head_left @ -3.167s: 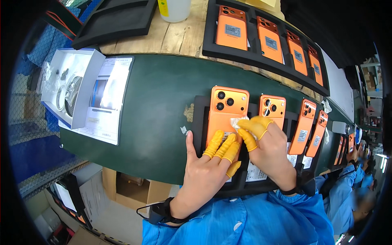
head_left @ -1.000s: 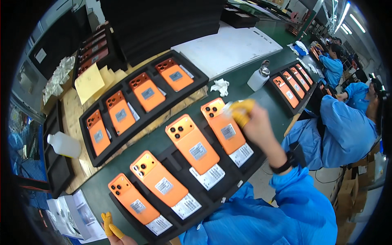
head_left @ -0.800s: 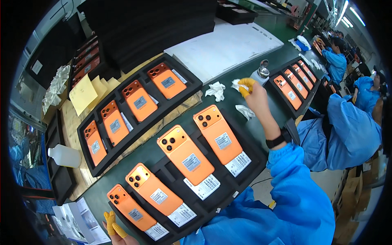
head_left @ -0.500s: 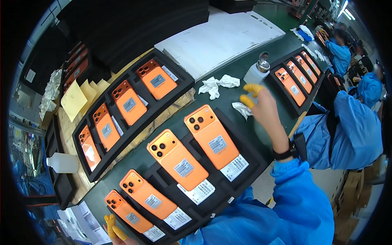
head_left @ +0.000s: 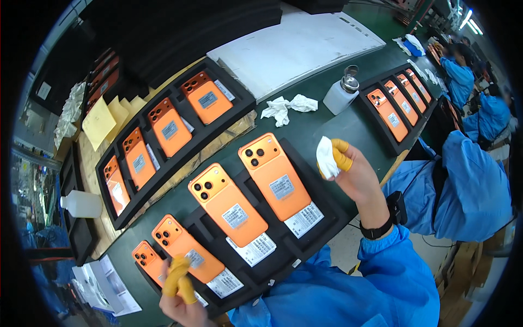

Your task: Cleaning and inspecting the exterior of orange mobile phones at an assembly line station.

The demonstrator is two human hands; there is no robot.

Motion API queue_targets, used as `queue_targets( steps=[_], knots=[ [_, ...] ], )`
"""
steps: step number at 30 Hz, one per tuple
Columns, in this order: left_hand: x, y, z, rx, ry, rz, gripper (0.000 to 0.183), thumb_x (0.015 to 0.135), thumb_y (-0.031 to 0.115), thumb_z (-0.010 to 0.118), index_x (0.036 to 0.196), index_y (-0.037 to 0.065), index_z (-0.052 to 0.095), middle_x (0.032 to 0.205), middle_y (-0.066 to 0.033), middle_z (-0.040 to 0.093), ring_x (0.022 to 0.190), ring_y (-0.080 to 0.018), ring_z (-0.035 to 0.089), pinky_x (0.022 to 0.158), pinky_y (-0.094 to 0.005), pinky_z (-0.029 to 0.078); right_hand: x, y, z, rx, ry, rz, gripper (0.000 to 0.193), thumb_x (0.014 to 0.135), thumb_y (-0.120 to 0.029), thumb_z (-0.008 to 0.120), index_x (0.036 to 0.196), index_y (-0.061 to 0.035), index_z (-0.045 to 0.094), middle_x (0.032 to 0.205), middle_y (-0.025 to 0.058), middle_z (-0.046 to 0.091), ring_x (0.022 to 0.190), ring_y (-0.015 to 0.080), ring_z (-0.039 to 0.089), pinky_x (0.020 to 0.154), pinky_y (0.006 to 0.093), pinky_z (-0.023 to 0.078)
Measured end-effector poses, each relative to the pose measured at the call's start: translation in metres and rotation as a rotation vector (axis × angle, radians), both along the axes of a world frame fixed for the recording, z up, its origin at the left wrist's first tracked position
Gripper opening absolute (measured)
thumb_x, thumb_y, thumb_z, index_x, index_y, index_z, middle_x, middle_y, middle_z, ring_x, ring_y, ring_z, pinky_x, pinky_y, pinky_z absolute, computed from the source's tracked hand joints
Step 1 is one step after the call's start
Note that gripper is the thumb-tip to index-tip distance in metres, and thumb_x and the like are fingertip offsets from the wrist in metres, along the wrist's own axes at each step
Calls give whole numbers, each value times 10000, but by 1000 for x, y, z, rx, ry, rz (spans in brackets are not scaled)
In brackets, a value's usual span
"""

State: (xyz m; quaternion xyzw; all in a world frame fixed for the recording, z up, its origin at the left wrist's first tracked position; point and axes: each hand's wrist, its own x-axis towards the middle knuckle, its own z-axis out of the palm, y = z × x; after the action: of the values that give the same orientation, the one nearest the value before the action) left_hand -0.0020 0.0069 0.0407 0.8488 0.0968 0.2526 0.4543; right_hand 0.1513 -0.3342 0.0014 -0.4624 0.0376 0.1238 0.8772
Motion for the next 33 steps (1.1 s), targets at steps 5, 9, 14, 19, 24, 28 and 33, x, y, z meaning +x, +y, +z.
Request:
queue_targets(
  steps=[5,9,14,19,24,28,33],
  knots=[
    [36,-64,16,-553,306,-337,279,822,-22,636,1095,-47,588,978,-139,675,935,-192,645,847,-281,485,-40,33,15,30,8,81,215,885,-135,621,1071,-28,598,937,15,636,806,83,588,690,226,466],
    [65,-101,3,-725,404,-595,432,819,68,690,1220,23,536,1132,-65,618,1094,-141,559,925,-282,433,-71,50,33,-111,-59,179,185,872,-75,628,1041,-4,602,925,11,628,808,50,569,708,208,467],
    [67,-105,1,-964,550,-659,236,837,41,659,1070,16,628,1273,-80,548,1125,-156,536,963,-318,429,-80,46,30,-269,-60,224,172,872,-57,621,1033,0,597,918,34,623,772,75,590,684,191,473],
    [55,-103,-2,-1011,458,-768,180,858,13,623,1037,3,634,1336,-89,495,1018,-154,596,881,-296,488,-85,43,14,130,-4,430,259,875,-179,640,1046,-4,554,1037,98,596,842,159,626,768,296,505],
    [49,-98,7,-1158,583,-841,189,865,31,619,1053,8,630,1386,-95,439,978,-159,607,802,-274,506,-91,53,10,449,143,581,244,896,-181,603,1051,-16,510,989,130,604,847,238,646,738,322,519],
    [51,-92,-2,-1051,476,-848,206,851,11,627,1056,15,634,1322,-108,509,1143,-203,531,972,-339,418,-84,52,11,433,89,636,238,882,-154,623,1047,-15,522,940,105,613,818,194,635,693,284,508],
    [59,-92,-7,-913,444,-786,208,863,28,620,1069,12,635,1304,-102,528,1145,-180,529,989,-319,398,-73,51,19,55,36,557,215,852,-59,649,1035,-14,545,933,58,612,817,139,621,710,261,501]
  ],
)
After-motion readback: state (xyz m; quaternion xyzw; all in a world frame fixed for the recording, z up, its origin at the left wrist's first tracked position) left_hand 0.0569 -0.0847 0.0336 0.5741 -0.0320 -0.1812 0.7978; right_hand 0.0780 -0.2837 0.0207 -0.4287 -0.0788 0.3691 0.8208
